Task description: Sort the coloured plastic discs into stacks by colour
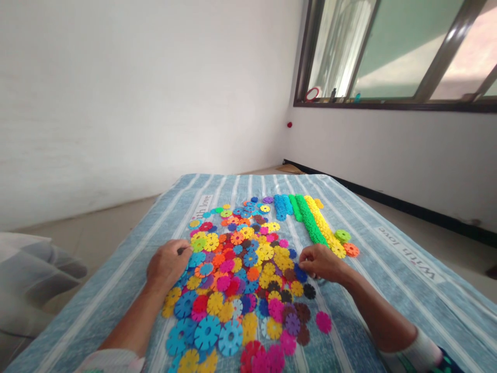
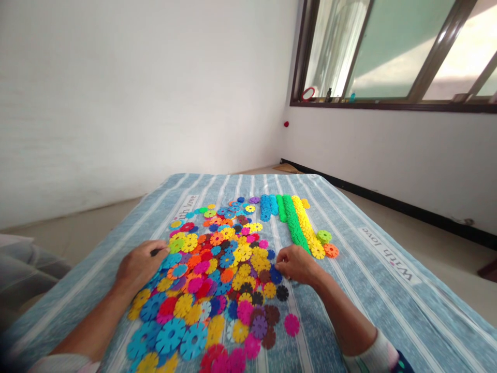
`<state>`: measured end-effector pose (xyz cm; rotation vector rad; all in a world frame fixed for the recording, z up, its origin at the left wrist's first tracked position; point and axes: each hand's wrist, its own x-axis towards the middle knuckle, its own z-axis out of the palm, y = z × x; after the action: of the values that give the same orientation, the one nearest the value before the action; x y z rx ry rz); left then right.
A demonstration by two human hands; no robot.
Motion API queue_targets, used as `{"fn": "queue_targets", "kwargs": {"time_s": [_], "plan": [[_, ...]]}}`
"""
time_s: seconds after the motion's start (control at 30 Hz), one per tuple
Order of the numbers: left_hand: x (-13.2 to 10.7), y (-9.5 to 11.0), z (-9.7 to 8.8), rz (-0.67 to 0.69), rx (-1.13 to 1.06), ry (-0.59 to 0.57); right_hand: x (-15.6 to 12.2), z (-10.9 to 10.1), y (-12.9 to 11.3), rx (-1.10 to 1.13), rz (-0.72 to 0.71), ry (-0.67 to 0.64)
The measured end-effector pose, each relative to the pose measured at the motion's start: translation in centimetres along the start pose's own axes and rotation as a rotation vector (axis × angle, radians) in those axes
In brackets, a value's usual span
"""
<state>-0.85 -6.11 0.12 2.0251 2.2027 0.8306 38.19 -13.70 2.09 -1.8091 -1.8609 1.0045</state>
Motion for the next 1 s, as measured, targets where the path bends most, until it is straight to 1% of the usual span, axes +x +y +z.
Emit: {"fn": "queue_targets", "kwargs": {"time_s": [0.27,0.37,0.53,0.73,0.83,1.0], "plan": [[-0.1,0.2,-0.2,-0.01,-0.01,-0.033,0.2,0.2,0.0,0.022,0.046,0.042],[-0.1,0.2,-0.2,-0.004,-0.014,-0.024,0.3,0.3,0.0,0.004,0.042,0.057],[-0.1,0.3,-0.3,0.017,-0.024,0.003,0.8,0.6,-0.1,-0.11,0.0,0.152],[-0.2,0.6,-0.5,0.001,-0.009,-0.014,1.8,1.3,-0.6,-0.312,-0.027,0.251],[-0.2,0.5,-0.5,0.003,-0.005,-0.018,2.0,1.5,-0.8,-0.405,-0.004,0.25],[-0.2,0.5,-0.5,-0.007,-0.013,-0.018,2.0,1.5,-0.9,-0.427,0.005,0.23]]}}
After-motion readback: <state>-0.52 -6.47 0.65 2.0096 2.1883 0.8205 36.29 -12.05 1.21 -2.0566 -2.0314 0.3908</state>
